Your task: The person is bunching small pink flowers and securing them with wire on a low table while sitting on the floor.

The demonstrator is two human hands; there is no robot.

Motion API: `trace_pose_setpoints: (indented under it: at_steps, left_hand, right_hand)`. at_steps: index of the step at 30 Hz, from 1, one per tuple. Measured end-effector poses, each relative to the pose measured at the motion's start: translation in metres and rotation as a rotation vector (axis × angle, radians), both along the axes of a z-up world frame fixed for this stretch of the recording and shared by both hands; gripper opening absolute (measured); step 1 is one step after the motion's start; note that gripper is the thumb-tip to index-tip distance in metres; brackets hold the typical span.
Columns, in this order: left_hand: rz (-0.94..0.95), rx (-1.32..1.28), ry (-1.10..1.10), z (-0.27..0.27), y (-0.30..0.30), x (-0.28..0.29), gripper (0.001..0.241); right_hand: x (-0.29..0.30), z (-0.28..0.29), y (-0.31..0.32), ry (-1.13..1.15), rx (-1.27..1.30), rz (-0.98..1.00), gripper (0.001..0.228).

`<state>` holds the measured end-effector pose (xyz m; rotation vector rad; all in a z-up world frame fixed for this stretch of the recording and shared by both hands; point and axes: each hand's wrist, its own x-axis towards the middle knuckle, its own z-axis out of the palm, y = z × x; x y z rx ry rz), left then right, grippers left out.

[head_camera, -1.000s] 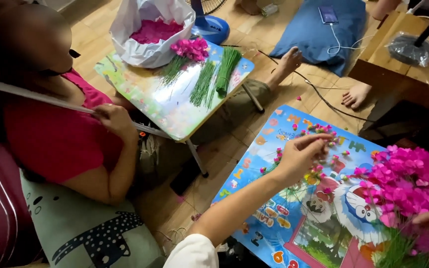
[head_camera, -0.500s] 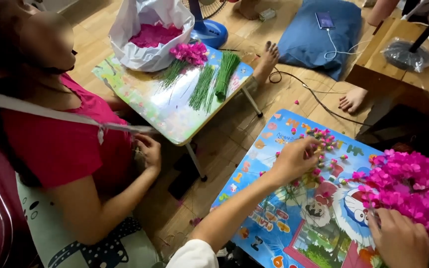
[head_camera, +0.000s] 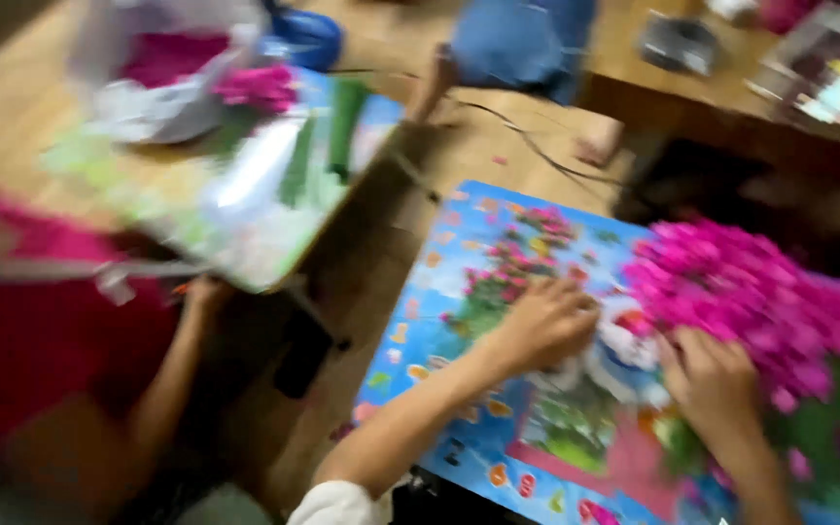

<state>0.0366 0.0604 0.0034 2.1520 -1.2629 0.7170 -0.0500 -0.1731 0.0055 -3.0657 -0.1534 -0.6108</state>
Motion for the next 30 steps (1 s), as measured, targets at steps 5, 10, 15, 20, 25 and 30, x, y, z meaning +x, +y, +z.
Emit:
trace_pose_setpoints:
  at_steps: [5,10,15,20,25,30]
  left_hand:
    - [-0.197,-0.085,-0.025,-0.018,-0.023,0.001,0.006]
    - [-0.045,0.11,-0.008,-0.006,-0.029,-0.003,0.036]
    - [0.022,0.106,-0.042,-0.008,-0.041,-0.009,0.042]
    - [-0.002,0.018,-0.034,-0.006,-0.057,-0.017,0.033]
    - [-0.131,-0.024,0.11,0.014,-0.054,-0.031,0.023]
    - [-0.101,-0.065,0.056,-0.006,-0.052,-0.03,0.018]
  right_hand:
    - [-0.008,0.025,-0.003,-0.091,0.298,0.071,0.013]
    - [-0.006,0.039,-0.001,-0.158,0.681,0.07,0.013]
    - [-0.01,0.034,-0.006,-0.1,0.905,0.059,0.016]
    - [-0.015,0.045,0.001,-0.087,1.118,0.089,0.017]
    - [-0.024,0.041,0.006,-0.301,0.592,0.187,0.009]
    - [-0.023,-0.011,-0.012,-0.181,0.44,0.266,0.011]
